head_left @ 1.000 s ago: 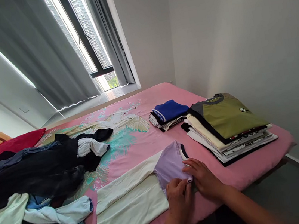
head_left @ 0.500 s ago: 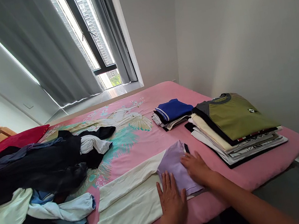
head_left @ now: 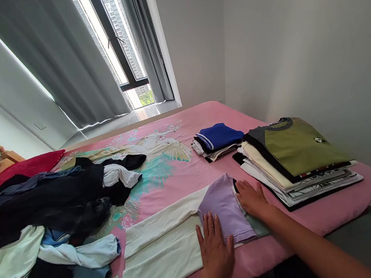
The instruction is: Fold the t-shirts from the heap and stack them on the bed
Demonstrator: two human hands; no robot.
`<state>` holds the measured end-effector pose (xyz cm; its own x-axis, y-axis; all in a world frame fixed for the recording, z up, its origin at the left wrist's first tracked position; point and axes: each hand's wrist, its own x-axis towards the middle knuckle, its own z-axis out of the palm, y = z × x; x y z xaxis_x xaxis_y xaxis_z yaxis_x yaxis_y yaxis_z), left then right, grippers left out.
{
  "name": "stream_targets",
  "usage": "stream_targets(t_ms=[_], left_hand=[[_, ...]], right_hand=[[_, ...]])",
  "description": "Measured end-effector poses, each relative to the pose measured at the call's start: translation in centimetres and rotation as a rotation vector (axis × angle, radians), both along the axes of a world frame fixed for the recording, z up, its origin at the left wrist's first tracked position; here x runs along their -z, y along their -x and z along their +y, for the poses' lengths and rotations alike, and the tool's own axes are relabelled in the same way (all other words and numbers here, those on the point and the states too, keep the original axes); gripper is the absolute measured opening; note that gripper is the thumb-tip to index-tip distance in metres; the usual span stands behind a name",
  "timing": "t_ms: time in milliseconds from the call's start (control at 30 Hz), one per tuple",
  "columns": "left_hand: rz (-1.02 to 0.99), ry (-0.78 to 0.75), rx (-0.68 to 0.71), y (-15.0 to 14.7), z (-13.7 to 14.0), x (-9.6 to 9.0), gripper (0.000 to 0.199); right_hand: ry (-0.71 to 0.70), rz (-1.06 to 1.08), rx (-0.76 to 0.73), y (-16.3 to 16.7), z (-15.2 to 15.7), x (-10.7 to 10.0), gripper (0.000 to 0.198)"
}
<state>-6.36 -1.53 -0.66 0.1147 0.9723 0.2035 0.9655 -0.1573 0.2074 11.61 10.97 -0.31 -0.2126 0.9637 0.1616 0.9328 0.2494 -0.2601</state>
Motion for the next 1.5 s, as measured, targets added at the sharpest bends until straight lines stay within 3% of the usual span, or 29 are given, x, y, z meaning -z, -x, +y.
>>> stream_targets(t_ms=[67,233,367,533,667,867,1067,1267,1500], left_hand=[[-0.022,-0.015,0.003,0.1,-0.1,-0.1,0.057],[-0.12,-0.097,0.082,0.9,-1.1,-0.5,0.057],[-0.186,-0.187,0.067,1.8,-2.4,-1.1,0.04],[-0.254,-0.189,0.013,2.7,-3.1,-1.6,0.027],[-0.251,-0.178,0.01,3.1,-3.5,-1.6,0.025],[-0.265,-0.237,0.021,3.3,-4.0,-0.6,0.031],[-0.311,-0.325,0.053,3.9,-4.3,1.6,0.037],[-0.431,-0.337,0.005,3.7,-4.4,1.8,0.021],[-0.404,-0.334,-0.034,3.9,-3.9,1.4,0.024]], right_hand=[[-0.038,0.015,-0.068,-1.9,-0.3,-0.7,0.046],[-0.096,0.096,-0.601,-4.6,-4.5,-2.5,0.063],[-0.095,0.132,-0.683,-4.9,-6.9,-2.5,0.051],[-0.119,0.238,-0.682,-4.3,-6.8,-2.1,0.024],[-0.145,0.356,-0.635,-2.2,-5.4,-2.8,0.014],[-0.186,0.314,-0.745,4.7,-0.8,-4.8,0.019],[-0.154,0.169,-0.817,10.5,2.9,-3.7,0.031],[-0.085,0.102,-0.734,10.5,3.5,-1.8,0.035],[0.005,0.065,-0.556,9.5,3.2,-2.1,0.038]])
